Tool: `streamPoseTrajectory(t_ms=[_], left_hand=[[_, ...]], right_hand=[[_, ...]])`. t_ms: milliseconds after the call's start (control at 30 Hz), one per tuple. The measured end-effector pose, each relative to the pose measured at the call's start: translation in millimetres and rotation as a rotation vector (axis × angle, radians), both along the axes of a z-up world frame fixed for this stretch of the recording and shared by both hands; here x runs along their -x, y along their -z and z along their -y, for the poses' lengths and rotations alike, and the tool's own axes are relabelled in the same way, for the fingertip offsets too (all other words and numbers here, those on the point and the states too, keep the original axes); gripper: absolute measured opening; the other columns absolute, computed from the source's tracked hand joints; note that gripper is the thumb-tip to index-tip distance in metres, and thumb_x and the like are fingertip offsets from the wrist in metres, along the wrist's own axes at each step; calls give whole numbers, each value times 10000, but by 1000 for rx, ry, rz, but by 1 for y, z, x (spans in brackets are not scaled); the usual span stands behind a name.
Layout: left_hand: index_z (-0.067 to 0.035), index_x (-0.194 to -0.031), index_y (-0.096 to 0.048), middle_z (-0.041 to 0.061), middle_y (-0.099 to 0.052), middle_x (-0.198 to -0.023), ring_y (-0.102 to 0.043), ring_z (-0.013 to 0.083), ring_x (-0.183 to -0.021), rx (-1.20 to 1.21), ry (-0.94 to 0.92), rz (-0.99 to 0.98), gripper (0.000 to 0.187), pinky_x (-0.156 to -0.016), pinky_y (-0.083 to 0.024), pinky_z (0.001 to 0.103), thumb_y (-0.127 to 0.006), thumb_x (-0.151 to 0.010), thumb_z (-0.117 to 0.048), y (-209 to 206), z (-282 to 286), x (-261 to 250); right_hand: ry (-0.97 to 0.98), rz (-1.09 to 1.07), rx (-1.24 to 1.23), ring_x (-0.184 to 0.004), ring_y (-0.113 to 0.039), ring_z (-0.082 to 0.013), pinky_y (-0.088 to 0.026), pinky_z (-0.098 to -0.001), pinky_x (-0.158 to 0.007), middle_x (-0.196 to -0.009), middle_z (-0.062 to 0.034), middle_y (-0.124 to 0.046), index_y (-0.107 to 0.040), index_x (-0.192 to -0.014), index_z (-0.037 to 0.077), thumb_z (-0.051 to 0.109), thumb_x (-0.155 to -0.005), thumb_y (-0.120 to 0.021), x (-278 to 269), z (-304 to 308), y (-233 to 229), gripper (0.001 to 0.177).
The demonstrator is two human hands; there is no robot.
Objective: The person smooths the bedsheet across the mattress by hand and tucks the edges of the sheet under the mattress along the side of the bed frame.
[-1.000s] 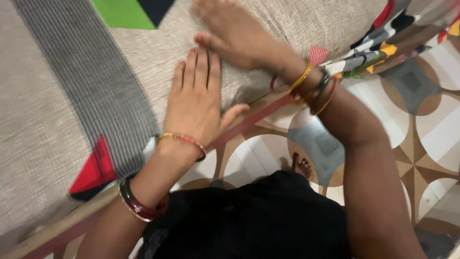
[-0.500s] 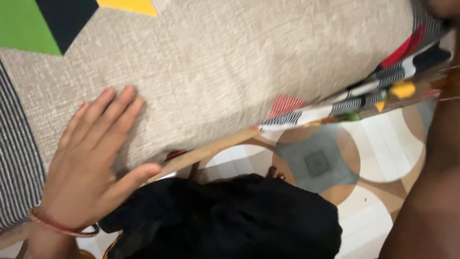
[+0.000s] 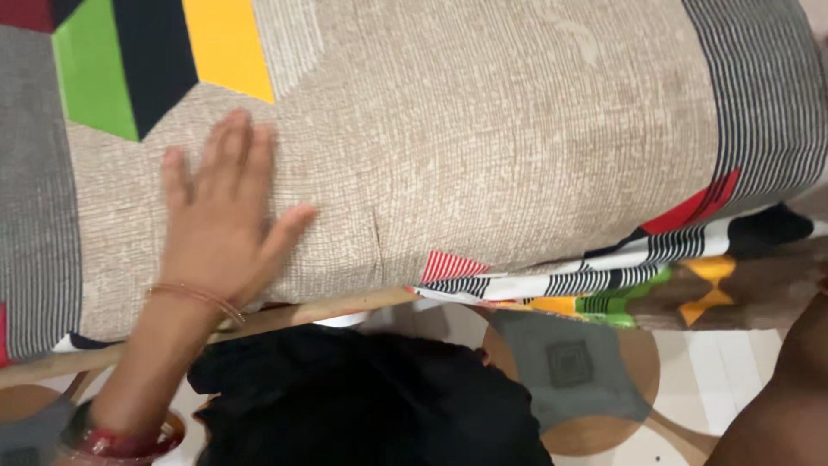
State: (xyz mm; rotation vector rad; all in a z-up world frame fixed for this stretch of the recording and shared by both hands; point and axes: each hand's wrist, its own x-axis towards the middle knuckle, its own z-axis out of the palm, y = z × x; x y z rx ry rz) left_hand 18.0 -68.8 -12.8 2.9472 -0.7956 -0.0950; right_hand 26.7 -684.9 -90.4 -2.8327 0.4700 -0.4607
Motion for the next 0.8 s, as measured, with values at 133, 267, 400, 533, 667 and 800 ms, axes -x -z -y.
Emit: streamPoseTrajectory(t_ms=[133,267,400,533,667,800], left_hand=[[-49,-1631,-183,236,-108,-1683,-49,332,-1555,120,199,21,901,-1220,1,509,-308,-995,-675,-2,37,-18],[-81,-1623,-160,171,-102,-1693,-44,302,-1566,92,344,6,917,-1245,-7,508,-315,-978,-715,1,66,-32],[-58,-1627,-146,154,-115,-1704,-57,299,-1574,192,629,26,925,-1258,-12,519,-359,-987,-692,4,114,-29],[-31,-1579,-148,165,-115,-1679,-80,301,-1562,80,896,-16,1021,-1247,-44,473,-544,-870,-650,0,159,-2],[-13,-1595,-176,157,-151,-1681,-144,291,-1545,108,1068,262,923,-1232,-108,445,-595,-872,-405,14,184,20],[1,-1604,-175,164,-141,-1685,-138,307,-1564,84,1135,245,877,-1255,-107,433,-566,-907,-361,32,193,23]], right_hand=[[2,19,-12,-1217,-544,-485,-432,-541,-1034,-1356,-378,-545,-505,-1398,-125,360,-1143,-455,10,6,0,550],[11,26,-7,-1219,-538,-494,-431,-545,-1035,-1362,-389,-536,-493,-1401,-139,340,-1148,-455,26,13,-7,543],[44,36,-32,-1221,-532,-502,-430,-549,-1035,-1368,-401,-527,-482,-1404,-153,320,-1154,-454,55,23,-12,535],[-73,76,244,-1223,-527,-510,-429,-554,-1035,-1375,-413,-517,-470,-1407,-167,299,-1159,-453,109,37,-29,528],[3,12,187,-1553,-244,-469,-148,-526,-1280,-1663,-329,-312,-384,-1573,-113,330,-1149,-450,146,8,-30,617],[49,125,154,-1555,-274,-483,-185,-536,-1287,-1662,-319,-341,-397,-1584,-107,268,-1163,-426,167,-49,-25,564]])
